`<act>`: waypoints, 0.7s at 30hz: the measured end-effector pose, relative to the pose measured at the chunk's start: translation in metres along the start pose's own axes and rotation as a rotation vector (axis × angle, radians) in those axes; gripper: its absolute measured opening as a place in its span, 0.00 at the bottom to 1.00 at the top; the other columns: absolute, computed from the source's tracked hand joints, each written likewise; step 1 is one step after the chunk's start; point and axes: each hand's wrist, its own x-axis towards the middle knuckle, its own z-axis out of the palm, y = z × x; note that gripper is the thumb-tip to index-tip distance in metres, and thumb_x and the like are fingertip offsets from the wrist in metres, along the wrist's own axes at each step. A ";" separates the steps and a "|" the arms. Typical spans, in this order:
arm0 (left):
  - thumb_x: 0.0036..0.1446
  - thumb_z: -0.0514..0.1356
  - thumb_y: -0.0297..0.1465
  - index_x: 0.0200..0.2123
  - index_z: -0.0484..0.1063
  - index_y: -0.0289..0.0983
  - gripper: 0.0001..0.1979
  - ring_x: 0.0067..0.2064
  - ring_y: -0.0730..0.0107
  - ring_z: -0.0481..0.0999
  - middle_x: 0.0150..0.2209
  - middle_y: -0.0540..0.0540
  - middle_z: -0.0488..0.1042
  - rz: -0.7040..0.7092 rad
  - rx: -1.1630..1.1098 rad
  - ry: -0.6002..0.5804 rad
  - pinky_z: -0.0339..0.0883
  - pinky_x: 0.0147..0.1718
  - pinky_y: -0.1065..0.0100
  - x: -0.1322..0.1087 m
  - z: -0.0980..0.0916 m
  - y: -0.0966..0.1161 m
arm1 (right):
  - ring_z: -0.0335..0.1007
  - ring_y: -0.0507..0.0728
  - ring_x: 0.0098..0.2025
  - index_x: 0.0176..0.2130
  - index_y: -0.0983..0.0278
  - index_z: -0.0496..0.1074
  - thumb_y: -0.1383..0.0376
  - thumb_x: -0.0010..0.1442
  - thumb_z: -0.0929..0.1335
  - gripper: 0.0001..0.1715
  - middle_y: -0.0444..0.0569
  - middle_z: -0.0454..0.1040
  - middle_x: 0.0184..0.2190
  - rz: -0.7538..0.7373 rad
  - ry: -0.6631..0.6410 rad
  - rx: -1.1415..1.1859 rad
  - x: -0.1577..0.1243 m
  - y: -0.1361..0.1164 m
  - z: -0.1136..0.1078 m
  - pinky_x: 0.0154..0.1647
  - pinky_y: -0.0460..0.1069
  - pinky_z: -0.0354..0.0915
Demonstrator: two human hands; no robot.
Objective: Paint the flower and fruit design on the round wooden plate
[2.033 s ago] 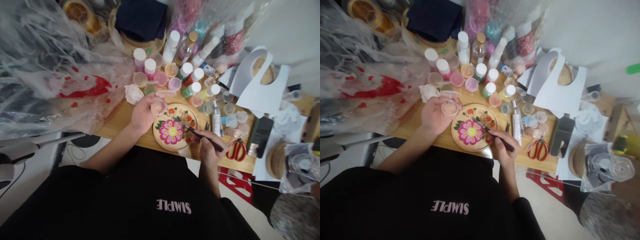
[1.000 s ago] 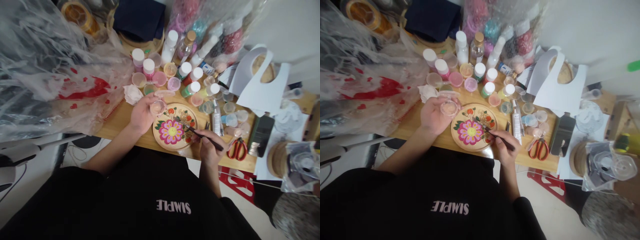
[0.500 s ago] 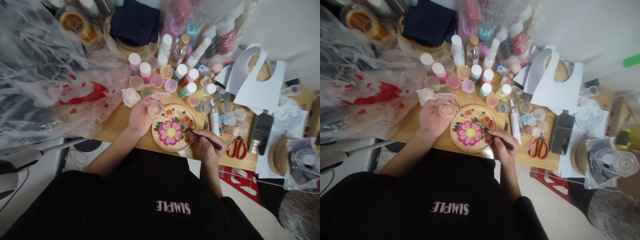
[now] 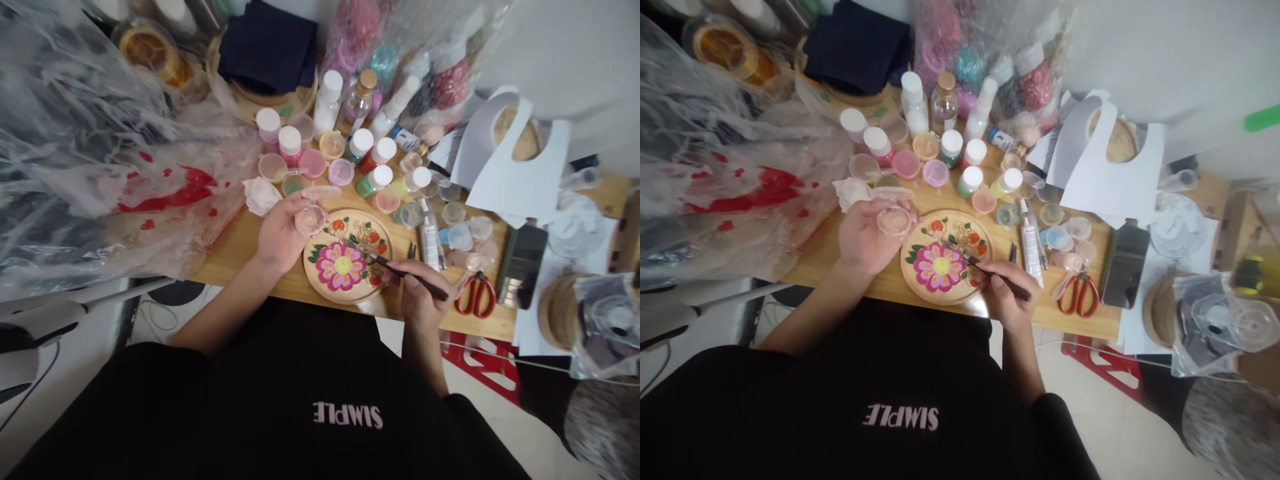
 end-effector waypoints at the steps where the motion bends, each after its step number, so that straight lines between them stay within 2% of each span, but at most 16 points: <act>1: 0.54 0.54 0.26 0.21 0.68 0.38 0.10 0.27 0.70 0.70 0.24 0.48 0.69 -0.003 -0.004 0.002 0.65 0.32 0.66 0.000 0.001 0.000 | 0.79 0.57 0.29 0.39 0.54 0.86 0.65 0.61 0.70 0.13 0.45 0.84 0.30 -0.001 0.004 -0.001 0.000 0.000 0.000 0.30 0.53 0.74; 13: 0.58 0.54 0.26 0.22 0.68 0.37 0.12 0.27 0.72 0.71 0.25 0.49 0.70 0.000 0.006 -0.001 0.65 0.32 0.67 0.000 0.000 0.000 | 0.79 0.57 0.28 0.39 0.54 0.86 0.64 0.61 0.69 0.13 0.45 0.84 0.29 0.005 -0.002 -0.009 0.001 -0.001 0.001 0.28 0.53 0.74; 21: 0.56 0.55 0.26 0.22 0.70 0.38 0.11 0.28 0.70 0.71 0.24 0.48 0.71 -0.006 0.003 0.000 0.66 0.32 0.66 0.000 0.000 0.001 | 0.79 0.56 0.29 0.40 0.53 0.86 0.65 0.61 0.70 0.13 0.44 0.85 0.31 -0.009 -0.002 0.002 0.003 0.000 0.002 0.29 0.52 0.73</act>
